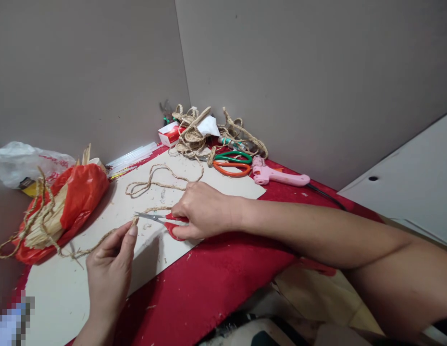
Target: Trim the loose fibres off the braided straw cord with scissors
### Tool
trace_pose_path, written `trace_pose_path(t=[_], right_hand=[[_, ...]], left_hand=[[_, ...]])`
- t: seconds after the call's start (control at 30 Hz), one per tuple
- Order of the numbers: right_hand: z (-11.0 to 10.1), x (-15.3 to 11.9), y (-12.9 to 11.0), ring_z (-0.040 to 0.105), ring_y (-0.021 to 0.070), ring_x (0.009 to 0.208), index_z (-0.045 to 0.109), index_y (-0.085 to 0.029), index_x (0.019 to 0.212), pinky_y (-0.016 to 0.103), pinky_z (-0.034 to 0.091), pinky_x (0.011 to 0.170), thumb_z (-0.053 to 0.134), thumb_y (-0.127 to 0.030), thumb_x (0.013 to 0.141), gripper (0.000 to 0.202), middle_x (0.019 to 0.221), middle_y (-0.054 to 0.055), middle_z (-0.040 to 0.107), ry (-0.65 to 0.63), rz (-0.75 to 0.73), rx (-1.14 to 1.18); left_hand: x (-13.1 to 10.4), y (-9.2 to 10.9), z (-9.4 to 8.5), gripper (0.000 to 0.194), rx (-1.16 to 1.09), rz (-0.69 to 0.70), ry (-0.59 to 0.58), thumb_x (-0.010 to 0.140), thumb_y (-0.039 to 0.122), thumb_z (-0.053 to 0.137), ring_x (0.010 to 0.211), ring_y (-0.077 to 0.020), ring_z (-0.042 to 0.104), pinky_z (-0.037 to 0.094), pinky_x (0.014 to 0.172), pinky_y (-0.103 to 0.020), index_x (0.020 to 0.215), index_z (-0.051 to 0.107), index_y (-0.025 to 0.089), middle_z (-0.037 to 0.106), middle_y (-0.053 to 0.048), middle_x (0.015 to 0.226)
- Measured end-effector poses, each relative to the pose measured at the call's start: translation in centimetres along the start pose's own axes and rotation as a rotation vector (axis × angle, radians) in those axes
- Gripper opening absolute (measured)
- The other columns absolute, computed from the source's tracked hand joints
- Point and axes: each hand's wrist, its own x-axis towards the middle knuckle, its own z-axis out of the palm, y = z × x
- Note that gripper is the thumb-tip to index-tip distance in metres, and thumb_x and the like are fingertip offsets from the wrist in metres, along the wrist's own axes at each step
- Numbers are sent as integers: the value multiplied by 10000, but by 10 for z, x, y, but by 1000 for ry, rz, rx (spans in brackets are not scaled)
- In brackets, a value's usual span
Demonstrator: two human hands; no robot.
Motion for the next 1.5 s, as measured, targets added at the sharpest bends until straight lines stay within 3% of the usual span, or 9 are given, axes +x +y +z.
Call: trace_pose_path(t=[0.2,0.4,0.53,0.77,1.07,1.23,1.5], right_hand=[[-3,-2,-2,485,118,508,692,-166,679,278,240,562,508,-458,781,360,599,54,668,-31,-4,6],[-2,-2,-2,459,114,503,679,-166,665,281,219,544,491,-475,788,383,598,51,658,-8,-3,-15],[-3,-3,-3,464,118,509,678,-166,672,285,223,549,482,-473,792,383,599,53,656,-15,-14,-36],[1,-4,-2,551,171,579,691,-153,710,310,285,610,470,-476,810,404,614,89,669,33,-47,-123],[1,-2,2,537,133,557,699,-175,733,292,205,555,454,-378,849,339,665,68,698,-20,-39,-78],[0,-3,1,572,168,571,698,-166,711,297,236,560,462,-469,822,399,630,78,683,11,-56,-90],[9,-4,-2,630,236,631,689,-148,746,388,326,722,496,-495,799,400,645,101,683,101,-111,-187]], left_hand=[[0,0,0,278,-31,2,-5,684,411,739,511,-118,412,333,447,-214,886,760,220,522,20,552],[6,-2,0,221,-472,-161,-206,737,335,715,451,-62,267,236,407,-172,889,717,174,340,70,485],[10,-1,0,154,-555,-222,-274,721,266,733,453,-57,292,226,408,-169,832,684,172,379,65,494],[9,-1,-1,152,-557,-233,-310,736,254,732,473,-65,325,241,428,-177,845,659,179,402,60,505],[9,1,-2,123,-607,-254,-331,758,224,708,447,-53,251,206,417,-177,842,632,178,328,82,499],[9,-2,0,145,-567,-205,-281,761,247,705,443,-55,239,202,414,-181,865,624,188,315,89,499],[5,-5,5,212,-352,-117,-194,754,334,720,468,-62,280,210,428,-177,894,626,207,358,80,508]])
